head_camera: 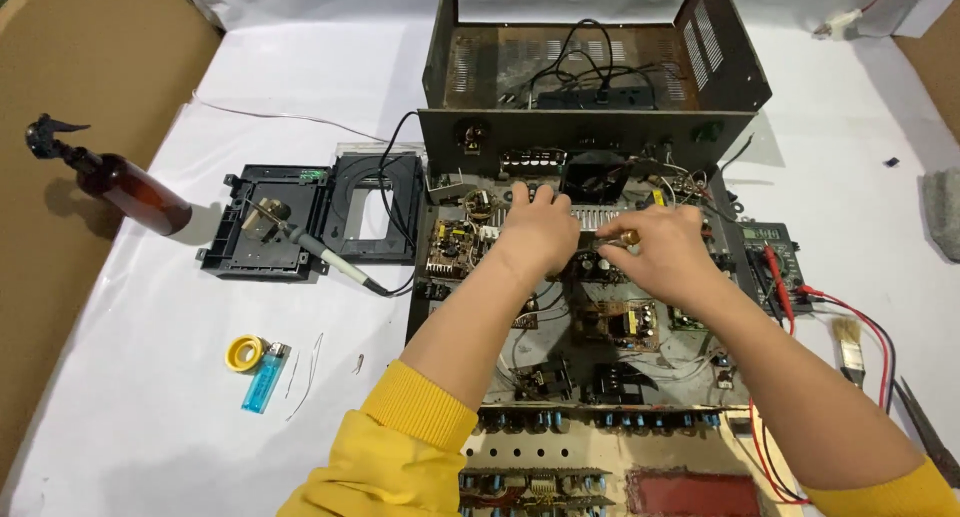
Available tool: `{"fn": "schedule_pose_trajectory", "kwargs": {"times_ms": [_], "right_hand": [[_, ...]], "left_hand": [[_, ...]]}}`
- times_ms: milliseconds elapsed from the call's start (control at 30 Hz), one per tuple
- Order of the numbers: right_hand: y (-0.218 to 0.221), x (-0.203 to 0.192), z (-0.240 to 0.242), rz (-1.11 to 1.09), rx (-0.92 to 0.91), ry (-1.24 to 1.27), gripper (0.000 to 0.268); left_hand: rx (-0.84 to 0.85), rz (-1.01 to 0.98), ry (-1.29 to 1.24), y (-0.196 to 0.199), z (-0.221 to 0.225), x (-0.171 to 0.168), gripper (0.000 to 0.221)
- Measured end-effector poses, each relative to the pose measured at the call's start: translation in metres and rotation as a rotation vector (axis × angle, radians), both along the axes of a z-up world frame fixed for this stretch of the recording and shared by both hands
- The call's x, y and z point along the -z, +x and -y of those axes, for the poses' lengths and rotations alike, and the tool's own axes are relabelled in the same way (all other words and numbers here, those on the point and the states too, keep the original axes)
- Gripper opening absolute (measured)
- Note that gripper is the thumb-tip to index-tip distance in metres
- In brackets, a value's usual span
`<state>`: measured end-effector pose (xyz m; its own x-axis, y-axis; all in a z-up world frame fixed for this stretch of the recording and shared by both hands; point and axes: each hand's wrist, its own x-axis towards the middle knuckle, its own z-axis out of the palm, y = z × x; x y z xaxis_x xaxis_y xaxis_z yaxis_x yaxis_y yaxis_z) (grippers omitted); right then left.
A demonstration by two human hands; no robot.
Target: Disassembling internal components of an electronic device, including removing screws and a circuit board.
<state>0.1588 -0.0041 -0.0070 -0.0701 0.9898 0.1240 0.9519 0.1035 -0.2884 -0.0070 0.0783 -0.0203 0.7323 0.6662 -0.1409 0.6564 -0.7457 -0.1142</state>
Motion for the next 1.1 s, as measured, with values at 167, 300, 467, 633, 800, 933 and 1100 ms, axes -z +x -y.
{"fn": "schedule_pose_trajectory", "kwargs": {"times_ms": [167,300,467,633,800,933,1100], "right_hand": [[0.001,0.020,-0.006,-0.001,0.009,-0.029,0.019],[0.003,0.031,-0.012,0.029,0.002,-0.021,0.020],[0.001,0.044,-0.019,0.045,0.007,0.031,0.016],[0.004,0.072,-0.032,0.189,0.052,0.232,0.022],[-0.004,0.005,-0.006,0.031,0.145,0.015,0.029],[0.009,-0.004,0.005,0.064,0.161,0.022,0.025],[0.021,0.022,-0.004,0.054,0.130,0.000,0.026]], "left_hand": [[-0.013,-0.032,-0.040,-0.002,0.005,-0.011,0.029],[0.002,-0.038,-0.040,-0.002,0.005,-0.012,0.030],[-0.011,-0.044,-0.046,-0.004,0.006,-0.014,0.032],[-0.021,-0.084,-0.045,-0.003,0.008,-0.016,0.034],[-0.029,-0.102,-0.044,0.000,0.007,-0.010,0.036],[-0.032,-0.133,-0.029,0.004,0.005,-0.009,0.040],[-0.059,-0.106,-0.058,-0.003,0.012,-0.018,0.033]]}}
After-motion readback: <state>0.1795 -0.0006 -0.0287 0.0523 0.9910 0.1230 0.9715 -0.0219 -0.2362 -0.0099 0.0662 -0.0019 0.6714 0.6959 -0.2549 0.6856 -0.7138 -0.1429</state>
